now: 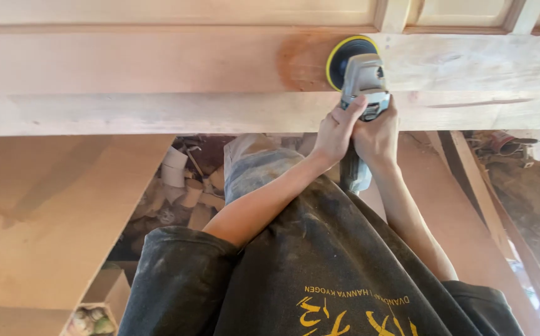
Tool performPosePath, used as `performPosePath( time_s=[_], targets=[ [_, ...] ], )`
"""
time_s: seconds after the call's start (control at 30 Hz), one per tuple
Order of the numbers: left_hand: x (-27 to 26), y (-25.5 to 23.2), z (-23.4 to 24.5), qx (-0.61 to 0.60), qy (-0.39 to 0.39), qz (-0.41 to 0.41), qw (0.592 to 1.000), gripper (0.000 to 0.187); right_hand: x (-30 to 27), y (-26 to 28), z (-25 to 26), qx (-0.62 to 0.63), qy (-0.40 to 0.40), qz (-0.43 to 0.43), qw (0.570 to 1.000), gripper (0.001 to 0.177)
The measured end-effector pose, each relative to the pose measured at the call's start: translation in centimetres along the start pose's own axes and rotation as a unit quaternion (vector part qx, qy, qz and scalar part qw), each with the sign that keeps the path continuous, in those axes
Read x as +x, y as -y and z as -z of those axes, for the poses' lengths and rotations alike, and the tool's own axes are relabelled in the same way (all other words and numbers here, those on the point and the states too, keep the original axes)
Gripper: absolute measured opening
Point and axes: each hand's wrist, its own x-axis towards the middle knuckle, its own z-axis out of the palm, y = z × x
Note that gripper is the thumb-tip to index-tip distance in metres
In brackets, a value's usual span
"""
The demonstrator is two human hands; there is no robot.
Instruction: The person uses an orbital sander to smooth the surface of a wooden door. They move the tool across the flat panels and along the raised edges of the door frame.
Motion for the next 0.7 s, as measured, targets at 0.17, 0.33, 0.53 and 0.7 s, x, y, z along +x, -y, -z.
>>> performPosePath(
  time_s=[0.17,0.33,0.53,0.7],
  targets=[
    [-1.3,2.4,7.9,-0.093,-0.049,-0.067,0.992,0.087,-1.7,5.6,-5.9,-0.087,0.069,-0.044,0.993,0.093],
    [-1.6,2.2,13.6,-0.189,-0.094,-0.151,0.966,0.072,-2.0,9.2,-11.4,-0.151,0.145,-0.050,0.976,0.069],
    [-2.1,0.5,13.8,-0.171,-0.091,-0.183,0.964,0.074,-1.0,7.7,-13.7,-0.183,0.158,-0.061,0.968,0.073],
    [-2.4,-3.9,9.9,-0.029,-0.027,-0.055,0.998,0.096,-0.2,5.4,-10.1,0.006,0.013,0.006,1.000,0.040]
  ],
)
